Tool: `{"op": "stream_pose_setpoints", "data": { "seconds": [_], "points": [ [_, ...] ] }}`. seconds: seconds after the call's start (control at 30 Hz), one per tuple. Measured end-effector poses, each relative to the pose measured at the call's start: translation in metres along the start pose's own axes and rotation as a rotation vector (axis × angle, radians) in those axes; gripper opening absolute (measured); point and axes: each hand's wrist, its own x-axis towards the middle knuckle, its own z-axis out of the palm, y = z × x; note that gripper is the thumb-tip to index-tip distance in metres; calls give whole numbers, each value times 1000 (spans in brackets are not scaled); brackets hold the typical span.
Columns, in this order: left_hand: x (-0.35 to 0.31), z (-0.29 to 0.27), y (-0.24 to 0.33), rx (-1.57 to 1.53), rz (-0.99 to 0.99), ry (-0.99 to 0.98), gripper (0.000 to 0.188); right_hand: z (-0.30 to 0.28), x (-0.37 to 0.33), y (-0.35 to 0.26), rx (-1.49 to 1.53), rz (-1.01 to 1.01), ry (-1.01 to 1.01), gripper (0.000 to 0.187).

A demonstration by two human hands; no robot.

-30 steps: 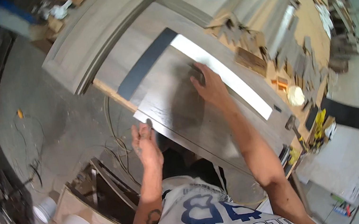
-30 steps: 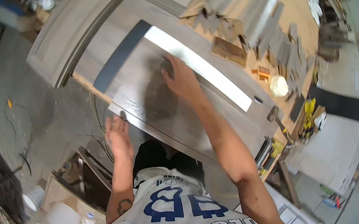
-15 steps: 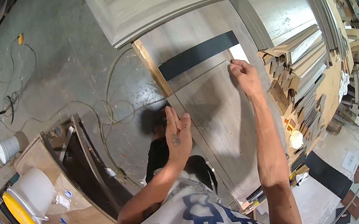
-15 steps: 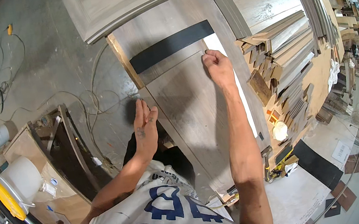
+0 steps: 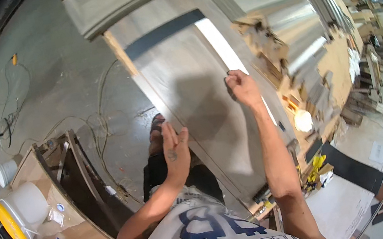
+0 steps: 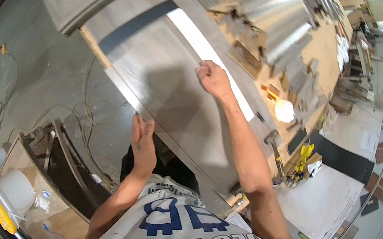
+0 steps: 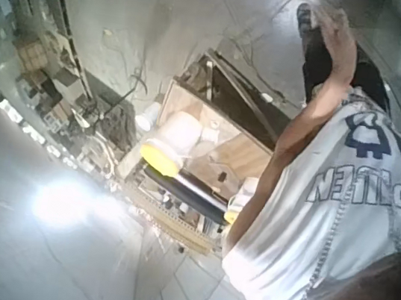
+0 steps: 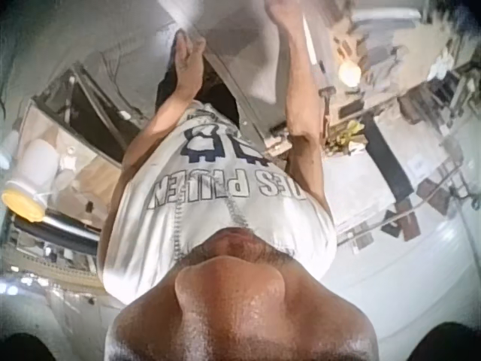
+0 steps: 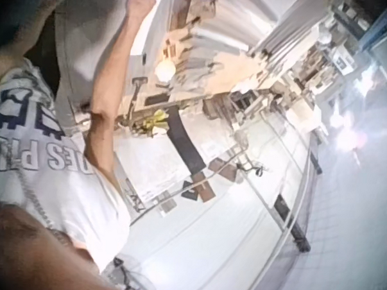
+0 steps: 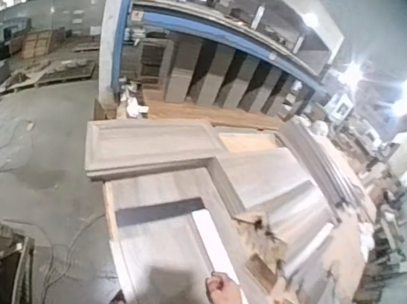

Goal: Assembling the frame of a cabinet door using a pneumatic nail gun and wood glue.

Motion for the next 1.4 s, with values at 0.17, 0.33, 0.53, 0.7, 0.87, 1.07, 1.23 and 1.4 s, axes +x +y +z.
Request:
{"op": "stream_pose_setpoints", "data": {
  "seconds": [0.17, 0.33, 0.53, 0.7, 0.87, 1.07, 1.23, 1.4],
  "points": [
    [-84, 22, -56, -67, -39, -95, 74, -33, -92, 71, -57, -10, 36, 38],
    [-153, 39, -120, -65, -289, 6, 75, -61, -171, 138, -28, -4, 42, 35],
    [-179, 58, -123, -72, -337, 62, 79, -68, -203, 171, 35, -58, 124, 35],
    [-180, 68, -120, -155, -318, 167, 73, -71, -201, 162, 33, -32, 92, 35],
    [-175, 57, -129, -130, -294, 106, 70, -75, -199, 162, 53, -19, 62, 36],
    [-188, 59, -132, -24, -345, 36, 72, -77, -205, 169, -39, -13, 81, 34],
    [-200, 61, -138, -38, -397, 91, 90, -81, -218, 172, -7, 39, 136, 33],
    [-202, 62, -129, -92, -390, 78, 85, -87, -219, 157, -18, 79, 112, 34]
  ]
}}
